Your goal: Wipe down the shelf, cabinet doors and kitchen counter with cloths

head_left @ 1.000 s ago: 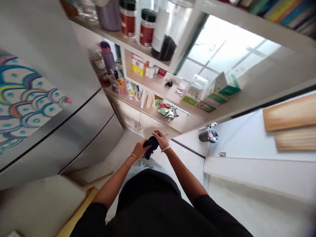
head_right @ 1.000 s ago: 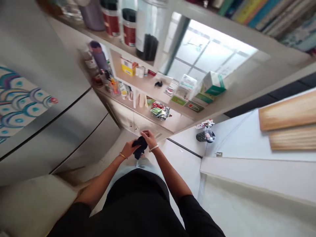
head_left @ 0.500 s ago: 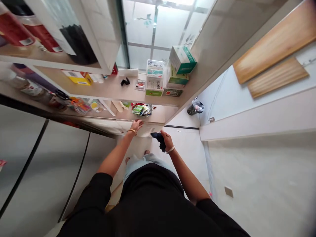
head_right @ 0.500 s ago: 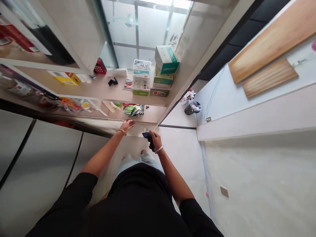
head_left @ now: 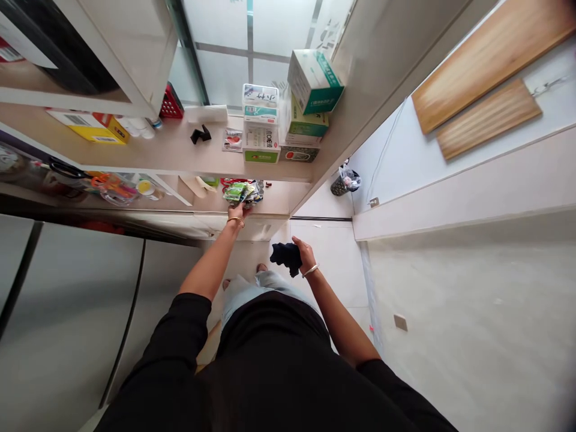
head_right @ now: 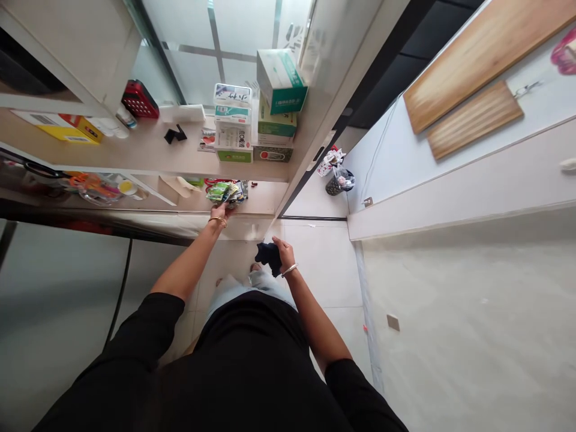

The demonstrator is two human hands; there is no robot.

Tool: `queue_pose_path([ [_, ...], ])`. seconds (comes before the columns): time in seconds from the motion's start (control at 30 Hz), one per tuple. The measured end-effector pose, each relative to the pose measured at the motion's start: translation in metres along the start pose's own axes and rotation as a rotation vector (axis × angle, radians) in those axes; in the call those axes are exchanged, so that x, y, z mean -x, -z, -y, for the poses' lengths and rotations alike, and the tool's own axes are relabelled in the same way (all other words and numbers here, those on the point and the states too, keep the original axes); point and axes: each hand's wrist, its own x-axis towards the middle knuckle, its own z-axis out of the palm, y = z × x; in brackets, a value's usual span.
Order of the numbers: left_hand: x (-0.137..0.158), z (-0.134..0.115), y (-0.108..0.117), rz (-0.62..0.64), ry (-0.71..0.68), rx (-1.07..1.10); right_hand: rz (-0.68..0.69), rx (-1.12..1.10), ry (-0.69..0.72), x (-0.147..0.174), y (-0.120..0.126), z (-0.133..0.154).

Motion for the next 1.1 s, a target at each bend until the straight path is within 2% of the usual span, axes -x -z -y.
queue_pose_path([
  [0.13, 0.018, 0.003, 0.023, 0.046, -0.027, 0.039, 0.053, 0.022, -0.111, 0.003, 0.003, 0.002],
  [0.27, 0.046, 0.009, 0.063, 0.067, -0.050, 0.057, 0.119, 0.045, -0.159, 0.001, 0.006, 0.002],
  [0.4, 0.082, 0.022, 0.114, 0.058, -0.069, 0.068, 0.184, 0.107, -0.193, -0.003, 0.002, 0.002],
  [0.53, 0.123, 0.045, 0.179, -0.024, -0.082, 0.127, 0.283, 0.227, -0.216, -0.004, -0.016, 0.000],
  [0.67, 0.171, 0.072, 0.255, -0.185, -0.136, 0.228, 0.355, 0.367, -0.203, 0.004, -0.051, -0.014],
  [0.8, 0.228, 0.101, 0.335, -0.392, -0.186, 0.354, 0.495, 0.520, -0.254, 0.027, -0.106, -0.043],
  [0.97, 0.302, 0.144, 0.432, -0.665, -0.246, 0.525, 0.736, 0.608, -0.321, 0.088, -0.183, -0.100],
  [1.1, 0.351, 0.179, 0.501, -0.828, -0.279, 0.660, 0.831, 0.663, -0.358, 0.148, -0.226, -0.152],
])
